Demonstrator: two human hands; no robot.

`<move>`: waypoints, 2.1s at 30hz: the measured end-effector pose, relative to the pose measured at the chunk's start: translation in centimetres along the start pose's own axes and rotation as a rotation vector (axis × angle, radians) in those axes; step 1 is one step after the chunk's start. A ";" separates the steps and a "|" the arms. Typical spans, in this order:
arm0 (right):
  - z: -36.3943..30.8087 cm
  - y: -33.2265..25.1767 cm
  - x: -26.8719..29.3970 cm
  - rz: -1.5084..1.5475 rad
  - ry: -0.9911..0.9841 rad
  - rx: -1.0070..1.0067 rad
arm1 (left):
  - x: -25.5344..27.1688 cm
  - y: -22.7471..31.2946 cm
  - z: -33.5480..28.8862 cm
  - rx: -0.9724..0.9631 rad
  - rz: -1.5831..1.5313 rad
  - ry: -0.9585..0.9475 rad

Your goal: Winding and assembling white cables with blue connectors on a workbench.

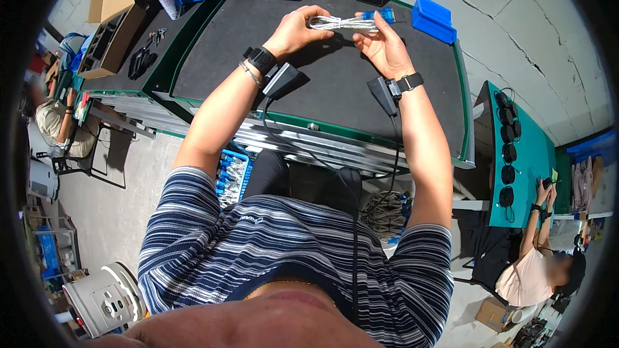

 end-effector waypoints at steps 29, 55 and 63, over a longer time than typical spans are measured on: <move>0.3 0.7 0.2 -0.296 -0.039 -0.010 | 1.2 -1.6 -0.3 0.053 -0.096 0.194; -0.2 -0.9 3.2 0.015 0.189 0.136 | -2.4 -0.5 0.0 0.000 -0.753 -0.219; 0.0 0.2 1.8 -0.117 0.101 -0.004 | -2.7 -2.8 -0.6 0.295 -0.800 -0.212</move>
Point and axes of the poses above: each hand's wrist, its own z-axis towards the middle knuckle, its own x-axis out of the back of the hand, y = z × x, the point moved 8 cm from there along z, towards the middle knuckle, and after that the axes turned 12 degrees about -y, right-handed, at the moved point
